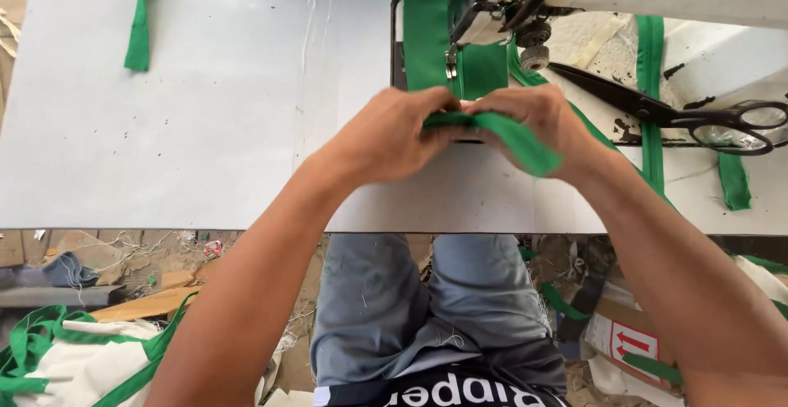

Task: Sewing green fabric strips using an industrial sewing machine to create bag components.

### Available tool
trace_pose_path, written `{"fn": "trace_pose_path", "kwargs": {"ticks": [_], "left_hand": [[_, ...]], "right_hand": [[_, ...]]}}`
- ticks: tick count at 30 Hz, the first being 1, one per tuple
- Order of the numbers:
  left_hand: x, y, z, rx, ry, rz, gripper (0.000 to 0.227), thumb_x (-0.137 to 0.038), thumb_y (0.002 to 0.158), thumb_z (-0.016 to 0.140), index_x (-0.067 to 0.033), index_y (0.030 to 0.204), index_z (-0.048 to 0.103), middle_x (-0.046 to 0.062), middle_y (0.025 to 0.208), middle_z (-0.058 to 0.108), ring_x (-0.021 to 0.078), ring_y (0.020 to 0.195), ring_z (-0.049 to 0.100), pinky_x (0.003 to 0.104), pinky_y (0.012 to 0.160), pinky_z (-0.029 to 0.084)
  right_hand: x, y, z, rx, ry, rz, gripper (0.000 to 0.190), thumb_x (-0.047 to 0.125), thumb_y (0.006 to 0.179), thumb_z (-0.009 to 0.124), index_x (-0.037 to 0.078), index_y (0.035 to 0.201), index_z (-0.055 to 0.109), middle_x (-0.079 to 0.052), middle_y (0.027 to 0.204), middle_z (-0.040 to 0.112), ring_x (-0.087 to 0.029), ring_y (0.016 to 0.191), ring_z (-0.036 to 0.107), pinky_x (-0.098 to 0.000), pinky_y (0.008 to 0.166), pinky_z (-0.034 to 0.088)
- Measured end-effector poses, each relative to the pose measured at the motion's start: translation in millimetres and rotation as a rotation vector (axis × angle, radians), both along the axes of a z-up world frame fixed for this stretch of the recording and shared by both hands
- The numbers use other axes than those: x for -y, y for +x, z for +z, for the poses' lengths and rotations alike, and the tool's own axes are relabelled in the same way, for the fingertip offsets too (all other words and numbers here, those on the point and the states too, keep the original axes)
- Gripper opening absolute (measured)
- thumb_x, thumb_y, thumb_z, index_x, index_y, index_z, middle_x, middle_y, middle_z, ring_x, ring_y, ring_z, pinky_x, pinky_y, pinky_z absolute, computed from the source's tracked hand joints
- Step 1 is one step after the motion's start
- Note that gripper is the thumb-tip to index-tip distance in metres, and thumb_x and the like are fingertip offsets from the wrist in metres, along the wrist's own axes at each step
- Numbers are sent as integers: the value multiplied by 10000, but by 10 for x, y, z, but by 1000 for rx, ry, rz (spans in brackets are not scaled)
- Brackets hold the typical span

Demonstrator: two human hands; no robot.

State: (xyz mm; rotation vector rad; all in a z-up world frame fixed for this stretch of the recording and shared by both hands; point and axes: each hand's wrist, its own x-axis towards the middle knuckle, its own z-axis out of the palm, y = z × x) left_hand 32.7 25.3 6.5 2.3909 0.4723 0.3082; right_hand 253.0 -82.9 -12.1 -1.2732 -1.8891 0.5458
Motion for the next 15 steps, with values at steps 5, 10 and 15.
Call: {"fn": "trace_pose_path", "kwargs": {"ticks": [5, 10, 15], "left_hand": [[-162, 196, 127, -135, -227, 212, 206, -243, 991, 580, -308, 1148, 697, -5, 836, 730, 232, 709, 723, 407, 718, 563], [-50, 169, 406, -132, -209, 129, 266, -198, 980, 515, -260, 1189, 666, 84, 787, 688, 270, 624, 616, 413, 592, 471], [39, 136, 623, -190, -274, 92, 301, -145, 857, 426, -170, 1100, 601, 85, 572, 457, 228, 481, 316, 388, 439, 274]], "right_hand": [[-106, -56, 238, 0, 22, -115, 213, 0, 946, 704, 78, 1136, 758, -146, 709, 611, -152, 665, 572, -377, 633, 501], [7, 13, 227, 36, -57, -114, 151, -16, 936, 731, 45, 1074, 728, -109, 827, 691, -199, 727, 645, -362, 666, 522], [105, -53, 427, 54, -90, -13, 123, 75, 1048, 622, 33, 1163, 635, -92, 1038, 661, -238, 904, 622, -416, 824, 513]]}}
